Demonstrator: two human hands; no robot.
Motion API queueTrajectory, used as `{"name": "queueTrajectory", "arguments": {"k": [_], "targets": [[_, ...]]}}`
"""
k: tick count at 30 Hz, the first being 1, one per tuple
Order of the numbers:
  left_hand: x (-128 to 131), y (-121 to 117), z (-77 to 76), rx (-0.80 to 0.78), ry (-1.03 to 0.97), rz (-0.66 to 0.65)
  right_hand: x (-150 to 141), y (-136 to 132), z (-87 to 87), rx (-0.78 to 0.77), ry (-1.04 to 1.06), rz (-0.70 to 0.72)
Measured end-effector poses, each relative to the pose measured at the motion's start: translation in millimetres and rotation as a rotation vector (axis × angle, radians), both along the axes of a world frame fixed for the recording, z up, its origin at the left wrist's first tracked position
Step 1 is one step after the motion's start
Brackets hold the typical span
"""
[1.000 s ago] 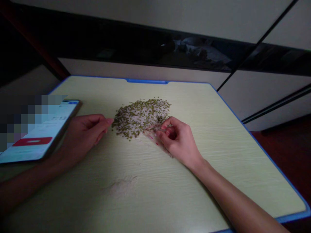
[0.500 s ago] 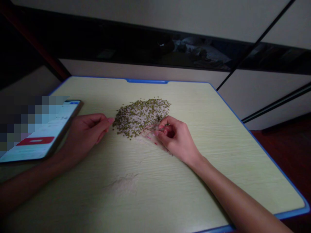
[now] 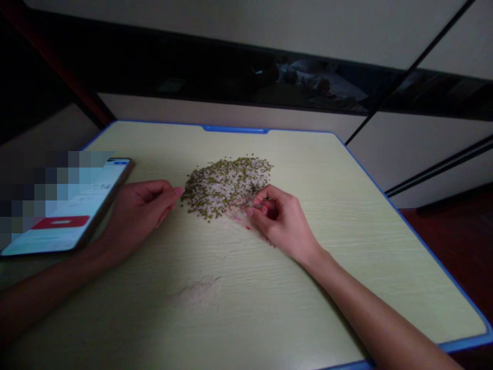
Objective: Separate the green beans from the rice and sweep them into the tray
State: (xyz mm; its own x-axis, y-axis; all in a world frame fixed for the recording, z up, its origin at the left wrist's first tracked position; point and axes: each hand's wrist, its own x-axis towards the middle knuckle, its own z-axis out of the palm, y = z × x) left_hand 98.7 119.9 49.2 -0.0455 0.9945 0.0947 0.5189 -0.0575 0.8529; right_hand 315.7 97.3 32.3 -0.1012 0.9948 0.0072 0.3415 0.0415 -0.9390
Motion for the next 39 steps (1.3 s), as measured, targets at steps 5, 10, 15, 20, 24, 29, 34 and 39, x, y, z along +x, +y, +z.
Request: {"name": "queueTrajectory", "arguments": {"k": [5,10,15,20,24,29,34,39], "targets": [[0,1,0.0,0.009,0.002,0.003,1,1,0.1,0.003,-0.006,0.011],[0,0,-1.2,-0.005,-0.011,-0.003,0,0,1.7,-0.001,-0.001,0.015],[0,0,-1.0,-0.015,-0.024,-0.012,-1,4,3.3,-0.002,-0.017,0.077],[-2,0,-1.0,-0.015,-0.042,-0.017,2,4,4.5,0.004,-0.011,0.148],[-2,-1,-2.1,-0.037,-0.076,-0.033,8,4,3.7,0.014,-0.051,0.183],[-2,-1,-2.1,-0.03,-0.073,-0.034,11,5,2.8,0.031,-0.04,0.21],[-3,1,-2.9,-0.024,-0.074,-0.033,10,3,2.5,0.028,-0.058,0.199],[-2,0,-2.2,-0.026,-0.07,-0.031,7,1,1.6,0.037,-0.101,0.181]]}}
